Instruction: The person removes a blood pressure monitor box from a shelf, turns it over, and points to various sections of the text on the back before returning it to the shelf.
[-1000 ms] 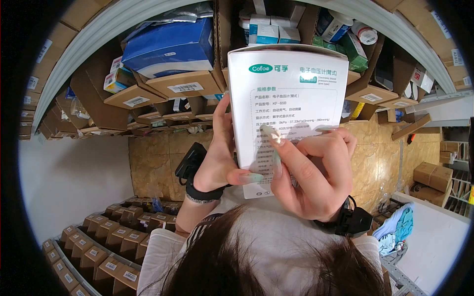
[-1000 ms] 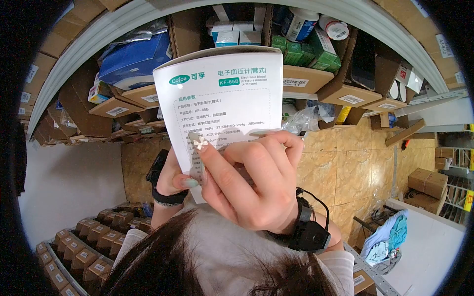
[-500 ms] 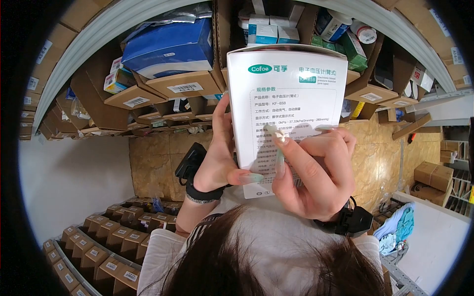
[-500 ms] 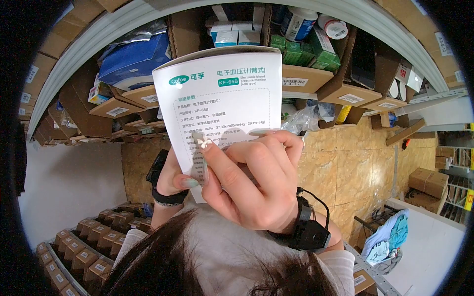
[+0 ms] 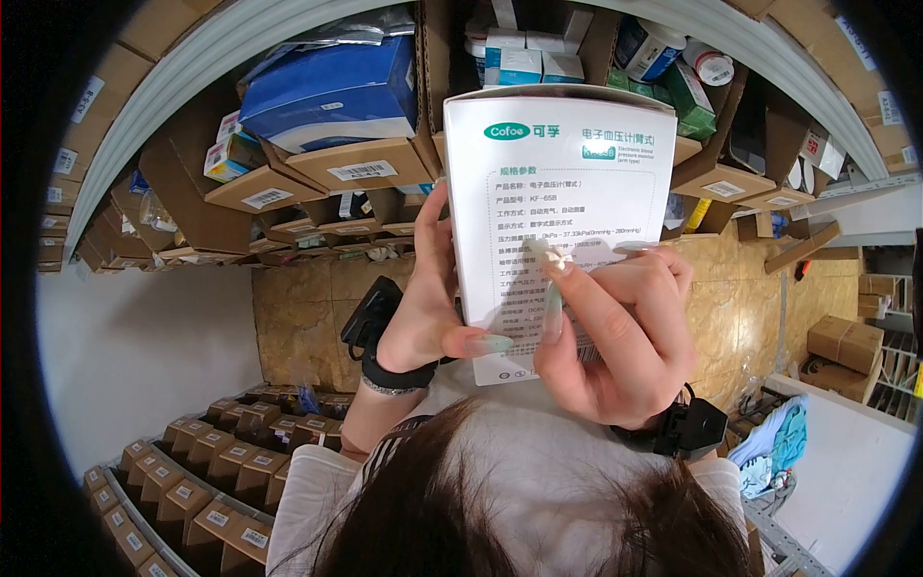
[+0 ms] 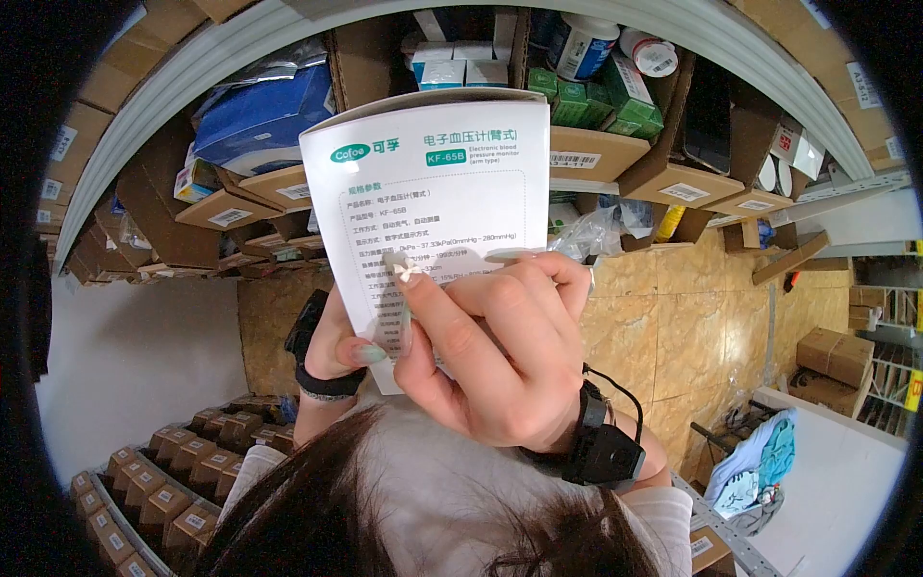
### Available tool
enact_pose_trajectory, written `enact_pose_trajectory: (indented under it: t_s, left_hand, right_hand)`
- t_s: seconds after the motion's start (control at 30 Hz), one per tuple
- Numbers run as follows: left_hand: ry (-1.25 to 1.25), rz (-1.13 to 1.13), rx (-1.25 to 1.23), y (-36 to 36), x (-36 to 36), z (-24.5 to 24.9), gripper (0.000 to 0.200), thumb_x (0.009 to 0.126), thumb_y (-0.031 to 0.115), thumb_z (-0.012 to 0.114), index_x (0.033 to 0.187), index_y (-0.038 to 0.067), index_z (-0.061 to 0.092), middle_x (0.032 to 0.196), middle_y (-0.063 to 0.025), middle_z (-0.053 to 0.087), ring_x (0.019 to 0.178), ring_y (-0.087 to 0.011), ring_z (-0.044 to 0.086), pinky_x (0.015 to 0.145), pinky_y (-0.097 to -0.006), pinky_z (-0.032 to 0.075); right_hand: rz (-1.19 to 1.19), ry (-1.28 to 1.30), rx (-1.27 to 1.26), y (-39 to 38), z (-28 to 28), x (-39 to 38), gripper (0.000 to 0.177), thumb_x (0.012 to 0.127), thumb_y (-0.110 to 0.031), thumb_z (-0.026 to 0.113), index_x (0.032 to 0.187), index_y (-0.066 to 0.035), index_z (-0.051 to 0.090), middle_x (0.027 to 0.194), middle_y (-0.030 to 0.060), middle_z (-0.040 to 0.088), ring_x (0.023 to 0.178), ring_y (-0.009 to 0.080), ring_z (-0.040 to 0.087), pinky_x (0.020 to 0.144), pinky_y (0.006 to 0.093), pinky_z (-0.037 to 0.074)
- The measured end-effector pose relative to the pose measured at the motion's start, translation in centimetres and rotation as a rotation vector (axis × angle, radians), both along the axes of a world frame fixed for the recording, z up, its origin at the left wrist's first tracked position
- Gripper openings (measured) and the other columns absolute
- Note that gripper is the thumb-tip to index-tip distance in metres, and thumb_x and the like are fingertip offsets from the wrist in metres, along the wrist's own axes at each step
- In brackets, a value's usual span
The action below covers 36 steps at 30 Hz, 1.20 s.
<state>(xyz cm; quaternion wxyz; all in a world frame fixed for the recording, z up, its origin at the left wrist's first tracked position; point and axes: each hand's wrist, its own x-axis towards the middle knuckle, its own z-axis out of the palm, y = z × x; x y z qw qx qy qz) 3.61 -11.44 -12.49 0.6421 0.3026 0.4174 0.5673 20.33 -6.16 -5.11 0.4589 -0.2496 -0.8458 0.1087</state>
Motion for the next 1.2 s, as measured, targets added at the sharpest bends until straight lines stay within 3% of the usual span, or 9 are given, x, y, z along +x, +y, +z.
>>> enact_pose_trajectory:
  t_s: [0.23,0.3,0.4,0.83,0.9,1.2]
  left_hand:
    - [0.011,0.000,0.005,0.1,0.2,0.5,0.145,0.040,0.056,0.085,0.142,0.009,-0.007,0.133,-0.0164,0.027,0.129,-0.0309,0.026,0.107,-0.0445,0.019]
    - [0.009,0.002,0.024,0.1,0.2,0.7,0.145,0.040,0.057,0.085,0.142,0.009,-0.007,0.134,-0.0170,0.027,0.129,-0.0309,0.027,0.107,-0.0448,0.021]
    - [0.027,-0.011,0.038,0.2,0.3,0.9,0.145,0.041,0.059,0.084,0.142,0.010,-0.007,0.135,-0.0178,0.026,0.129,-0.0311,0.027,0.106,-0.0452,0.022]
    - [0.069,0.018,0.058,0.0,0.5,1.3,0.142,0.044,0.064,0.080,0.142,0.010,-0.008,0.138,-0.0200,0.023,0.131,-0.0341,0.024,0.106,-0.0487,0.021]
    - [0.076,0.000,0.041,0.0,0.4,1.2,0.142,0.045,0.064,0.080,0.141,0.009,-0.008,0.138,-0.0202,0.022,0.132,-0.0346,0.023,0.106,-0.0487,0.021]
    - [0.011,0.003,0.059,0.2,0.5,1.4,0.137,0.047,0.055,0.082,0.141,0.008,-0.007,0.139,-0.0201,0.020,0.132,-0.0344,0.023,0.107,-0.0484,0.023]
  right_hand:
    - [0.006,0.002,0.018,0.1,0.0,0.3,0.030,0.061,-0.007,0.068,0.090,-0.002,0.066,0.074,0.0008,0.055,0.059,0.0164,0.049,0.066,0.0308,0.037]
    - [0.033,-0.032,0.029,0.1,0.1,0.4,0.032,0.065,-0.006,0.063,0.096,0.004,0.064,0.072,0.0052,0.055,0.059,0.0163,0.050,0.067,0.0321,0.038]
    - [-0.002,-0.017,0.014,0.1,0.1,0.3,0.030,0.061,-0.006,0.068,0.091,-0.002,0.066,0.073,0.0007,0.055,0.059,0.0165,0.049,0.066,0.0307,0.037]
    - [-0.023,0.024,-0.029,0.0,0.0,0.5,0.030,0.060,-0.008,0.068,0.089,-0.002,0.067,0.076,0.0028,0.051,0.065,0.0185,0.049,0.063,0.0311,0.038]
    - [0.024,-0.025,0.034,0.2,0.0,0.6,0.033,0.063,-0.005,0.064,0.094,0.004,0.065,0.076,0.0085,0.047,0.066,0.0182,0.044,0.057,0.0288,0.038]
    - [0.012,-0.010,0.041,0.3,0.1,0.5,0.032,0.062,-0.006,0.064,0.092,0.004,0.066,0.074,0.0086,0.048,0.065,0.0175,0.044,0.055,0.0278,0.036]
